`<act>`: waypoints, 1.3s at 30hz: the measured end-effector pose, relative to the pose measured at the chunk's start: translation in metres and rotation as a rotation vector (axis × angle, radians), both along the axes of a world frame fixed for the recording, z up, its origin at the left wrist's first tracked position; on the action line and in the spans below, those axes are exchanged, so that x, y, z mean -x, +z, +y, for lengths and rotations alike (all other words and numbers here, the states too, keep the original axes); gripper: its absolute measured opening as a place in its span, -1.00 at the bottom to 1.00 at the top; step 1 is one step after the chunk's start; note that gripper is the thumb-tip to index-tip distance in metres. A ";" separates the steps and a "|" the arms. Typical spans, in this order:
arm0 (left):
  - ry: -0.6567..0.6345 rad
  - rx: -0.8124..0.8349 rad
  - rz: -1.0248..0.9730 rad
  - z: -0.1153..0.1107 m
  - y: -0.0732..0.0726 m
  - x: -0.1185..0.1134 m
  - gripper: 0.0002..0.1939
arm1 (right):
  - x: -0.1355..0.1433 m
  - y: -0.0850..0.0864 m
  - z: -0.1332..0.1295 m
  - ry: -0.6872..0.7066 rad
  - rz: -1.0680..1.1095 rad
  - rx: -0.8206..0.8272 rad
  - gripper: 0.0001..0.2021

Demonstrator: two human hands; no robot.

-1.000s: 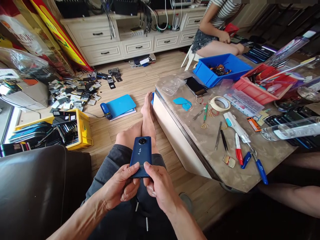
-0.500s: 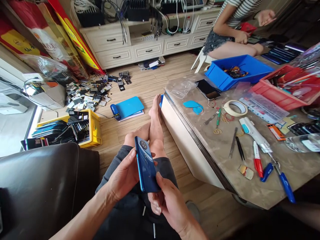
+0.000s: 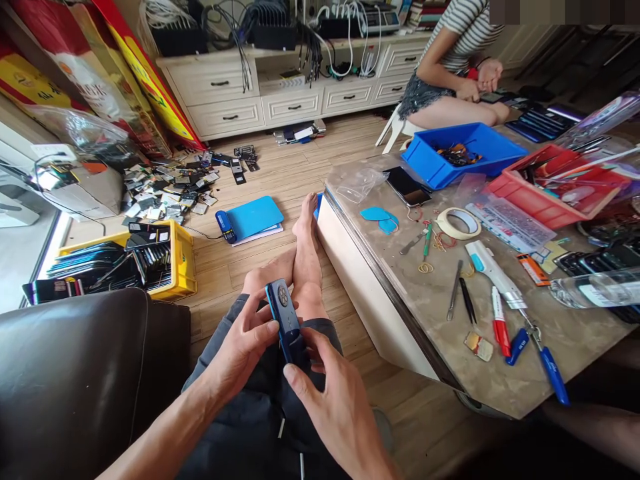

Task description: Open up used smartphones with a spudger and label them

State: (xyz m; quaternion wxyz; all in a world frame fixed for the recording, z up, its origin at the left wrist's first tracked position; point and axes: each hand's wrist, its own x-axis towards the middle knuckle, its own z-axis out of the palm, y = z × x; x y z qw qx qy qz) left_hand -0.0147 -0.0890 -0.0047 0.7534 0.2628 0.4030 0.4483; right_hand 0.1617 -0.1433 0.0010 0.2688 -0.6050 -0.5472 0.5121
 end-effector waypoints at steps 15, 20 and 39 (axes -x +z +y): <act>-0.010 -0.055 0.003 -0.002 0.000 -0.002 -0.50 | -0.001 -0.011 -0.011 0.013 -0.201 -0.127 -0.51; 0.040 -0.069 0.173 -0.008 -0.004 -0.012 -0.59 | 0.010 -0.023 -0.018 -0.098 -0.306 -0.122 -0.40; 0.023 -0.014 0.439 -0.028 -0.016 -0.022 -0.45 | 0.010 -0.008 0.010 -0.195 0.155 -0.243 -0.70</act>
